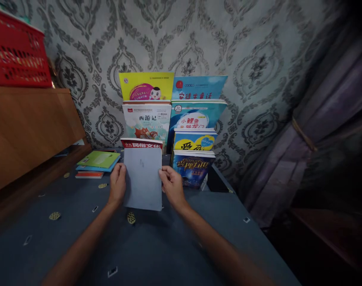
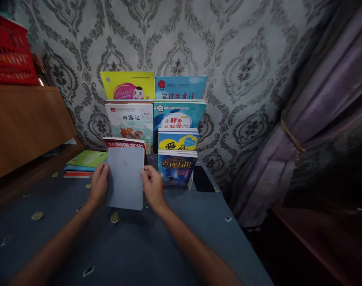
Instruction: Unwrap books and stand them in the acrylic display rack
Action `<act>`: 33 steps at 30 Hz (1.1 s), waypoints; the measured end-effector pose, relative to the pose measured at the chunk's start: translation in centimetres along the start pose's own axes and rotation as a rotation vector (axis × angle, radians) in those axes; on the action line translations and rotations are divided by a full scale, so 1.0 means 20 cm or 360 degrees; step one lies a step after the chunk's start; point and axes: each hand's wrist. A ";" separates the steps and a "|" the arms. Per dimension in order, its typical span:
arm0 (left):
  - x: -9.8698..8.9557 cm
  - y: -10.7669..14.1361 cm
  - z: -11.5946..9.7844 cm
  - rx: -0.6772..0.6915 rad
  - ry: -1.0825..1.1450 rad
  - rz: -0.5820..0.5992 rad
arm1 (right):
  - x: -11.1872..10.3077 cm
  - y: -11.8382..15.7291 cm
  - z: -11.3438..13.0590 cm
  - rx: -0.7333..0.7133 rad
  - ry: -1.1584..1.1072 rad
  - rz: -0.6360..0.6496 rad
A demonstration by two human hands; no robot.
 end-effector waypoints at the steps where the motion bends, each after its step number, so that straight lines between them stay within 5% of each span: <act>1: 0.00 -0.01 -0.01 0.0018 -0.0001 -0.0003 | 0.00 -0.01 0.00 -0.0018 0.0008 -0.0001; 14: 0.08 -0.35 -0.09 0.0224 -0.0039 0.0024 | 0.04 -0.33 0.14 -0.0265 0.0318 0.0043; 21: 0.09 -0.54 -0.18 0.0375 -0.0005 0.0071 | 0.08 -0.51 0.24 -0.0577 0.0426 -0.0054; 27: 0.11 -0.59 -0.22 0.0486 0.0028 0.0021 | 0.08 -0.56 0.24 -0.0782 0.0436 -0.0163; 33: 0.12 -0.58 -0.14 0.0423 0.0075 0.0066 | 0.07 -0.54 0.18 -0.0770 0.0521 -0.0111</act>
Point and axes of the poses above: each hand's wrist, its own y-axis away from the middle knuckle, its own x-axis out of the palm, z = x × y, and after that the axes turned 5 degrees about -z, right-handed
